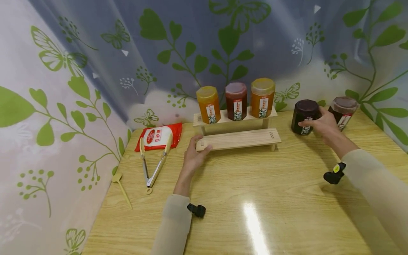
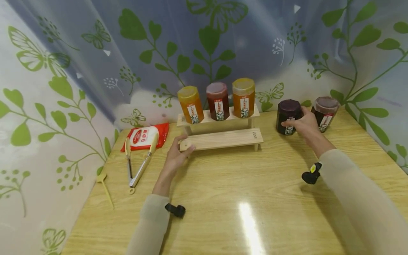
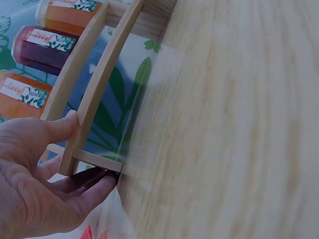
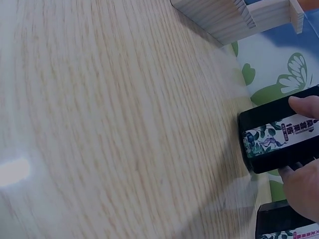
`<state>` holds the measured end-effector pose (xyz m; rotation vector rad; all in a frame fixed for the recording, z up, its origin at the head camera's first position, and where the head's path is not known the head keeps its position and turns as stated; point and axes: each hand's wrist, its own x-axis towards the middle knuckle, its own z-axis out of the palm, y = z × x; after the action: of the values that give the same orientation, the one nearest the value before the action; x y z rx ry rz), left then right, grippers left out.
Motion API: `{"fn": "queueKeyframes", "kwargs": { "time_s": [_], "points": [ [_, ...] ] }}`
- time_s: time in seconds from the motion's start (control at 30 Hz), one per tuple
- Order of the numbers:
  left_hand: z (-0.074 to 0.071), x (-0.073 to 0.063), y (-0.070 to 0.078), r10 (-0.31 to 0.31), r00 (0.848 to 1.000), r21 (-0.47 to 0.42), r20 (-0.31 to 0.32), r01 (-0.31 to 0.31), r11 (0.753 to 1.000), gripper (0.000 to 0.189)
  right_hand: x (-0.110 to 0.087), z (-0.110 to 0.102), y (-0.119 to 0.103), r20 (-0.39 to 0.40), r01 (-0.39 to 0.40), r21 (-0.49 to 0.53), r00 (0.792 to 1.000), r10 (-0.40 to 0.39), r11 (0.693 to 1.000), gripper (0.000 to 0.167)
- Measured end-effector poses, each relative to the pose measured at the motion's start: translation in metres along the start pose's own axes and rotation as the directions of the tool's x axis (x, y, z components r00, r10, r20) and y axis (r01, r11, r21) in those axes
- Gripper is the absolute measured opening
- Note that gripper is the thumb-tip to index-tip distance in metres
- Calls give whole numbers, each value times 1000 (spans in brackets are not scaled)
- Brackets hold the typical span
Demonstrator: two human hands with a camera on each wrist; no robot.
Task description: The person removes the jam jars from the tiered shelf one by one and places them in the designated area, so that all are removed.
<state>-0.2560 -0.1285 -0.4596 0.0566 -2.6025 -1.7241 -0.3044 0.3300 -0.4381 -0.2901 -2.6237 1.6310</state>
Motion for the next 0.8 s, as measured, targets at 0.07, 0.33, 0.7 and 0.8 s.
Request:
{"fn": "queueKeyframes", "kwargs": {
  "time_s": [0.07, 0.33, 0.7, 0.8],
  "points": [
    [1, 0, 0, -4, 1000, 0, 5, 4, 1000, 60, 0, -1, 2, 8, 4, 14, 1000, -4, 1000, 104],
    [1, -1, 2, -12, 1000, 11, -5, 12, 1000, 60, 1, -5, 3, 60, 20, 18, 998, -21, 1000, 103],
    [0, -2, 2, -10, 1000, 14, -1, 10, 1000, 59, 3, -21, -21, 107, 46, 123, 993, -59, 991, 99],
    [1, -1, 1, -11, 1000, 16, 0, 11, 1000, 58, 4, -25, -28, 106, 74, 149, 990, -90, 986, 93]
  ]
}}
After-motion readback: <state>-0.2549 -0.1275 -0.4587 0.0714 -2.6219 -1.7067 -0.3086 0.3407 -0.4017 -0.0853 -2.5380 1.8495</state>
